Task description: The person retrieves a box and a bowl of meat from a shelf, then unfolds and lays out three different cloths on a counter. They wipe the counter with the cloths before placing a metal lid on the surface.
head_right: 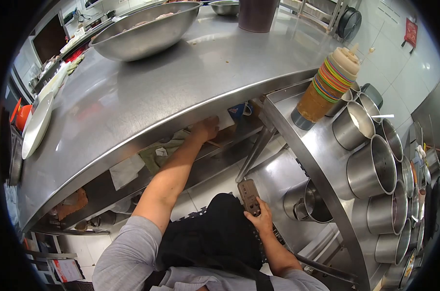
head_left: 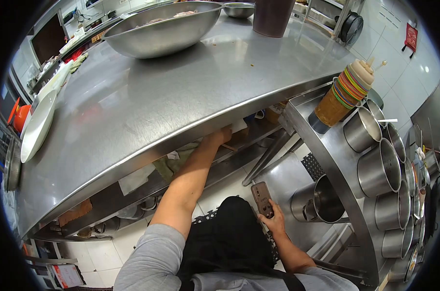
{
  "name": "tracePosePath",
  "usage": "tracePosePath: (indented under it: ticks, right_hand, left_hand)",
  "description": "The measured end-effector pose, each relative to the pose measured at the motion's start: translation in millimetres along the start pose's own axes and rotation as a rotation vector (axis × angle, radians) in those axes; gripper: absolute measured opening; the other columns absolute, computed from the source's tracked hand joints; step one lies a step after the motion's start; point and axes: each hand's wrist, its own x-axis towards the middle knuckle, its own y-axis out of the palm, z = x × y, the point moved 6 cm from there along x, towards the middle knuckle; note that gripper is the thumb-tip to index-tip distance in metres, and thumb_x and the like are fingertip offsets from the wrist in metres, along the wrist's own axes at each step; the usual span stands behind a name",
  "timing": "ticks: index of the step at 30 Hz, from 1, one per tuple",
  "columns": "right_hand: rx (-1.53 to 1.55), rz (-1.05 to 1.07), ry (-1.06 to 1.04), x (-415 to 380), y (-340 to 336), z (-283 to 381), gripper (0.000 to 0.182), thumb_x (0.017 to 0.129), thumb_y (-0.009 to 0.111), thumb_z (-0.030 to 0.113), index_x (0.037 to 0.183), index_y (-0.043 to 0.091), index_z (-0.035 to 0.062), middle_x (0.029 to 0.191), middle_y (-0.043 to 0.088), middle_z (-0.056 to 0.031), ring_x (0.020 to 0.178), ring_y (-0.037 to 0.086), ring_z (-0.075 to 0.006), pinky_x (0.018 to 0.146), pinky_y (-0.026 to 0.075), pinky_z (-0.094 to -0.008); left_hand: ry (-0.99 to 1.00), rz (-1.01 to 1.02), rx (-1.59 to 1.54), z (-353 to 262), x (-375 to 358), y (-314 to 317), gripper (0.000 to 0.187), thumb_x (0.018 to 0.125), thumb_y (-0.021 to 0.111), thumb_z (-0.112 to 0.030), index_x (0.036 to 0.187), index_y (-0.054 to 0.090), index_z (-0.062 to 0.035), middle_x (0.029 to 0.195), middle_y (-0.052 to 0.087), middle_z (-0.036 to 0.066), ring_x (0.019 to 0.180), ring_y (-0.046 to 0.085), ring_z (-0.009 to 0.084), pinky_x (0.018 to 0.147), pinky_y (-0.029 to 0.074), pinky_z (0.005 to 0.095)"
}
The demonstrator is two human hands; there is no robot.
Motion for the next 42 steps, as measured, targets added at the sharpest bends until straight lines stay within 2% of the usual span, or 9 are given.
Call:
tracePosePath:
  ticks: [6,12,14,17,22,24,28,33,42]
  right_hand:
    - [0.027,-0.015,-0.012,4,4,6,0.072,0.065,0.080,0.025,0.126,0.051,-0.0007,0.115,0.057,-0.0191,0.105,0.058,-0.0313,0.088,0.047,-0.0373]
    - [0.082,-0.022,-0.044,18,4,25,0.074,0.065,0.081,0.023,0.127,0.050,-0.0004,0.116,0.056,-0.0172,0.104,0.058,-0.0295,0.087,0.047,-0.0352]
    - [0.122,-0.028,-0.077,31,5,43,0.074,0.065,0.080,0.022,0.127,0.049,-0.0006,0.117,0.056,-0.0174,0.105,0.057,-0.0293,0.088,0.047,-0.0352]
    - [0.172,-0.070,-0.183,65,9,79,0.072,0.065,0.080,0.020,0.127,0.050,-0.0007,0.120,0.054,-0.0183,0.107,0.056,-0.0294,0.089,0.046,-0.0353]
    - [-0.040,-0.274,-0.243,154,25,136,0.067,0.067,0.075,0.030,0.123,0.055,0.0013,0.123,0.052,-0.0221,0.112,0.053,-0.0367,0.093,0.044,-0.0407]
    - [-0.216,-0.236,-0.254,192,36,155,0.066,0.066,0.073,0.035,0.122,0.057,0.0037,0.119,0.054,-0.0215,0.107,0.053,-0.0380,0.092,0.044,-0.0430]
    - [-0.355,-0.168,-0.235,240,54,177,0.066,0.063,0.075,0.038,0.117,0.060,0.0036,0.118,0.055,-0.0203,0.108,0.054,-0.0354,0.094,0.045,-0.0403]
    - [-0.546,-0.051,-0.184,251,68,183,0.061,0.062,0.075,0.040,0.112,0.062,0.0082,0.108,0.057,-0.0189,0.103,0.057,-0.0354,0.088,0.048,-0.0436]
    - [-0.317,-0.267,-0.440,269,89,201,0.058,0.063,0.075,0.033,0.113,0.059,0.0065,0.111,0.056,-0.0179,0.107,0.053,-0.0349,0.090,0.045,-0.0439]
  left_hand:
    - [-0.131,-0.158,-0.102,28,18,33,0.034,0.082,0.058,-0.033,0.109,0.063,-0.0125,0.117,0.060,0.014,0.114,0.053,0.0312,0.096,0.043,0.0429]
    - [-0.320,0.090,-0.329,53,29,41,0.030,0.087,0.052,-0.026,0.109,0.064,-0.0098,0.117,0.060,0.017,0.113,0.054,0.0320,0.096,0.042,0.0414]
    - [-0.308,-0.194,-0.255,60,30,34,0.028,0.087,0.053,-0.024,0.106,0.064,-0.0051,0.115,0.060,0.018,0.110,0.055,0.0334,0.094,0.043,0.0435]
    - [-0.362,-0.316,-0.301,43,7,-14,0.026,0.088,0.053,-0.020,0.105,0.063,-0.0027,0.113,0.060,0.020,0.108,0.055,0.0357,0.091,0.044,0.0453]
    - [-0.200,-0.249,-0.072,32,3,-35,0.027,0.087,0.054,-0.016,0.110,0.061,-0.0035,0.112,0.059,0.023,0.106,0.055,0.0392,0.090,0.044,0.0453]
    - [-0.254,-0.230,-0.295,23,-5,-60,0.027,0.087,0.054,-0.015,0.110,0.061,-0.0043,0.112,0.059,0.022,0.106,0.055,0.0390,0.090,0.044,0.0453]
    - [-0.201,-0.370,-0.223,35,-4,-50,0.027,0.088,0.053,-0.015,0.112,0.060,-0.0050,0.114,0.059,0.022,0.107,0.054,0.0388,0.091,0.044,0.0453]
    - [-0.409,-0.331,-0.295,47,-9,-54,0.028,0.087,0.052,-0.013,0.113,0.059,-0.0041,0.116,0.058,0.021,0.109,0.054,0.0393,0.091,0.044,0.0455]
    - [-0.192,-0.288,-0.252,30,-7,-57,0.029,0.082,0.055,-0.009,0.109,0.059,-0.0006,0.108,0.059,0.024,0.102,0.056,0.0404,0.087,0.044,0.0471]
